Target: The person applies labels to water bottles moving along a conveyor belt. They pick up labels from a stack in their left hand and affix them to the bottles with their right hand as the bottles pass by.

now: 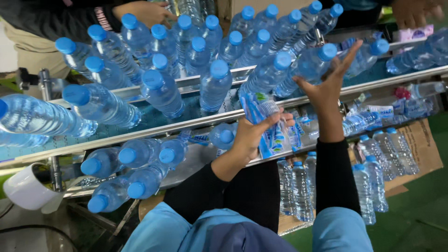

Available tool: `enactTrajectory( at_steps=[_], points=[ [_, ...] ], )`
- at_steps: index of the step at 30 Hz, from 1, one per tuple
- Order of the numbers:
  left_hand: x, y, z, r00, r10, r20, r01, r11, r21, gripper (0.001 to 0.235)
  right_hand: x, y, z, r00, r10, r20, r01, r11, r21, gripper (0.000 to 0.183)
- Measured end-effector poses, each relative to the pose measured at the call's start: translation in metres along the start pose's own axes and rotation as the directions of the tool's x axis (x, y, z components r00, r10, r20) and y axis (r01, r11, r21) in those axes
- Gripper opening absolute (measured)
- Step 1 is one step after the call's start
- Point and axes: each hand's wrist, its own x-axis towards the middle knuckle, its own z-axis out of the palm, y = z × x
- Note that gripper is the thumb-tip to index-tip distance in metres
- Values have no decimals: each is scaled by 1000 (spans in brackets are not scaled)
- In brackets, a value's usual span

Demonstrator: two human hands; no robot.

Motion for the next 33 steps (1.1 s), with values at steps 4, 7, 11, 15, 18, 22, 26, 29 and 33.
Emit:
enactTrajectory(
  at_steps=[4, 7, 11, 15, 18, 22, 26, 29, 33],
  points=[
    [16, -8, -7, 960, 39, -276, -1, 991, 135, 48, -12, -60, -16, 980, 26, -196, -48, 993, -107, 129],
    [20, -11, -8, 951, -39, -306, 67, 994, 83, 47, -8, -144, -29, 921, -285, -266, 340, 921, 190, 67],
    [25, -30, -26, 972, 73, -222, -24, 976, 216, 42, -26, -146, -34, 982, 52, 182, -152, 787, 598, 5],
    [11, -17, -18, 999, -18, 47, 24, 992, -123, 37, 10, -134, -36, 996, 44, -73, 11, 780, 626, 11],
    [13, -31, -19, 998, -10, -64, -5, 973, -232, 29, 54, -139, -11, 944, -318, 94, 298, 938, 179, 14],
    [2, -13, -39, 984, -75, 161, 126, 934, -335, 44, 74, -130, 7, 809, -579, 100, 587, 790, -178, 22],
    [-9, 9, -35, 997, -12, 80, 24, 987, -159, 56, 42, -114, 11, 974, -177, 141, 182, 983, -26, 77],
    [-14, 22, -23, 999, 44, -7, -44, 998, -38, 43, 20, -91, 7, 969, 90, 230, -104, 993, 50, 124],
    [-4, 14, -19, 986, 10, -169, -20, 998, -61, 32, -6, -47, 4, 992, -88, 89, 105, 973, -205, 123]
  ],
)
